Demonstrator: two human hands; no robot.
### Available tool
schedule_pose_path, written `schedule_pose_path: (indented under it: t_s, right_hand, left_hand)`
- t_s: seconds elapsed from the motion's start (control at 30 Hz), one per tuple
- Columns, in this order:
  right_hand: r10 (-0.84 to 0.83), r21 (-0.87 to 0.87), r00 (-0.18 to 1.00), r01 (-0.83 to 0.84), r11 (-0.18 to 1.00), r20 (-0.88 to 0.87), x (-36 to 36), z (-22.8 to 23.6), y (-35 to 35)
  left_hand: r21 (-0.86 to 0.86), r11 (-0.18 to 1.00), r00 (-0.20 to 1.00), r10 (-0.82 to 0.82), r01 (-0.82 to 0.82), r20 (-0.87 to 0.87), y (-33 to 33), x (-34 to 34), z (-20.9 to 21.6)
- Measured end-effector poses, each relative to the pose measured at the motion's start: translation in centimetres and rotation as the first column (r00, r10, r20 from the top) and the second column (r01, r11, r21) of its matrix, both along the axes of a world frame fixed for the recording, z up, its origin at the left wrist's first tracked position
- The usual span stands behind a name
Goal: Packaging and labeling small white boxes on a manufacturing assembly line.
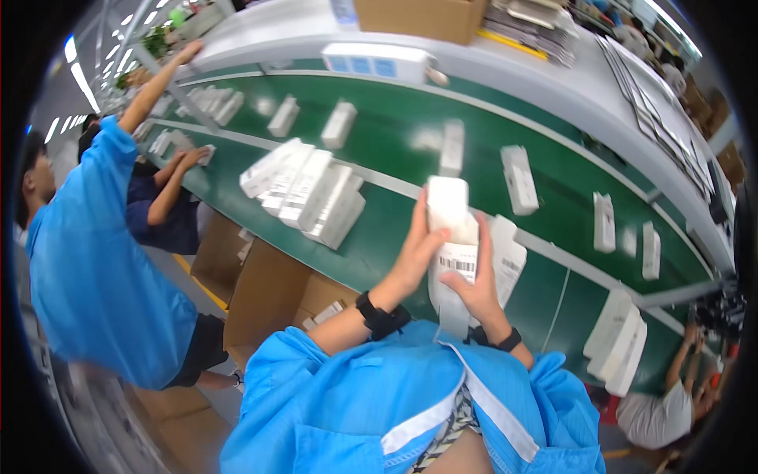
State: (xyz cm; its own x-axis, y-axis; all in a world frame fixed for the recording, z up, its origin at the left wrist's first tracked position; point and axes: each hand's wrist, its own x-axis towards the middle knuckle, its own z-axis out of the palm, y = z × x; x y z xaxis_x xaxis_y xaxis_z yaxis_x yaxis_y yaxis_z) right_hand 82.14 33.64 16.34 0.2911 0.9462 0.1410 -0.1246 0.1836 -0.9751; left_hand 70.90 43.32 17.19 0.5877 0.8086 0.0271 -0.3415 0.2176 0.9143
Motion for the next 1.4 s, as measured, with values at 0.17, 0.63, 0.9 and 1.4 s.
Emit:
schedule_pose_path:
  t_s: [0.17, 0.63, 0.9, 1.4]
  right_hand:
    - [-0.113, 0.094, 0.991, 0.105, 0.990, 0.077, -1.0, 0.3, 1.5]
    - [-0.092, -0.080, 0.990, 0.101, 0.992, 0.105, -3.8, 1.8, 2.6]
    - [0.018, -0.159, 0.999, -0.012, 0.987, 0.035, -5.3, 1.5, 3.1]
    - [0.083, -0.180, 0.993, -0.067, 0.981, 0.079, -6.2, -1.2, 3.9]
  left_hand:
    - [0.041, 0.980, 0.981, 0.196, -0.195, -0.008, -2.7, -0.5, 1.7]
    - [0.204, 0.971, 0.992, 0.118, -0.123, 0.034, 0.9, -5.3, 0.7]
    - [-0.024, 0.946, 0.946, 0.323, -0.324, -0.027, -0.5, -6.0, 0.5]
    - [0.350, 0.892, 0.930, 0.347, -0.287, -0.123, -1.3, -10.5, -0.9]
